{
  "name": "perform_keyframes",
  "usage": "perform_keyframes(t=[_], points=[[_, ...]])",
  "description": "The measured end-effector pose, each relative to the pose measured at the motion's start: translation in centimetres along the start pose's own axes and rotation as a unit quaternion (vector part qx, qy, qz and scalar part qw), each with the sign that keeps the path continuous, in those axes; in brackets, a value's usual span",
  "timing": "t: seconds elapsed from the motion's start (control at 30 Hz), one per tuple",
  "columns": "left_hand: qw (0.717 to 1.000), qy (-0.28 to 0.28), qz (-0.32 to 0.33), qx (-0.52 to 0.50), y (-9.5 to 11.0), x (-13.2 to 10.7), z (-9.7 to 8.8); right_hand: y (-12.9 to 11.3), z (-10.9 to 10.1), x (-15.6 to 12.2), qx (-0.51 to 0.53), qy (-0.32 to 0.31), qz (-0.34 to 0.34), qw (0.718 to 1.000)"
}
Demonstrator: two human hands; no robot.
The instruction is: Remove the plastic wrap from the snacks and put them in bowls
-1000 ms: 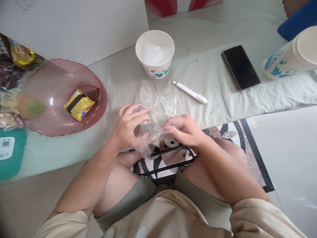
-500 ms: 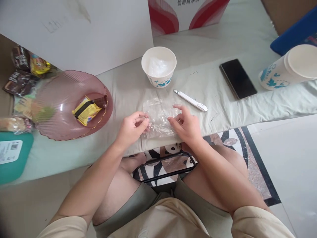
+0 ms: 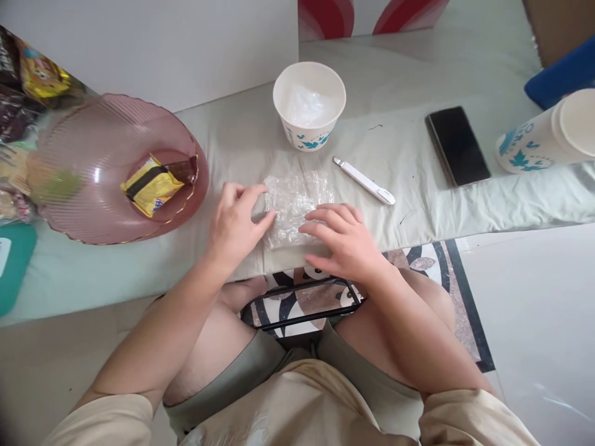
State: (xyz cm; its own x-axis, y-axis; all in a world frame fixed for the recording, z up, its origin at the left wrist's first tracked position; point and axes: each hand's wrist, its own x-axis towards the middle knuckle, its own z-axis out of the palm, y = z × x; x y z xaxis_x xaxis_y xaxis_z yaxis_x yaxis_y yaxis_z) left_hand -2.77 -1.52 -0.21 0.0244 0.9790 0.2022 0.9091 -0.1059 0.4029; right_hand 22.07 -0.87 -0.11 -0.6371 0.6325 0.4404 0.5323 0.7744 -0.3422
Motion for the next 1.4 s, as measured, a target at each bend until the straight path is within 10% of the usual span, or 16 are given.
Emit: perform_keyframes(t=[0.23, 0.8, 1.1, 1.4], points=[[0.960, -0.072, 0.263, -0.063, 0.9, -0.5, -1.0, -0.2, 1.1, 0.3, 0.117, 0.012, 0.067, 0.991], [0.966, -0.089, -0.032, -0.240, 0.3, 0.7, -0.4, 1.0, 1.0, 0.8, 0.165, 0.026, 0.323, 0.932], [0.996, -0.031, -0.010, -0.081, 0.3, 1.4, 1.0, 1.5, 1.8, 1.2, 0.016, 0.100, 0.319, 0.942], [0.984, -0.077, 0.050, -0.156, 1.0, 1.9, 1.3, 2.6, 1.4, 1.6, 0.042, 0.006, 0.271, 0.962]])
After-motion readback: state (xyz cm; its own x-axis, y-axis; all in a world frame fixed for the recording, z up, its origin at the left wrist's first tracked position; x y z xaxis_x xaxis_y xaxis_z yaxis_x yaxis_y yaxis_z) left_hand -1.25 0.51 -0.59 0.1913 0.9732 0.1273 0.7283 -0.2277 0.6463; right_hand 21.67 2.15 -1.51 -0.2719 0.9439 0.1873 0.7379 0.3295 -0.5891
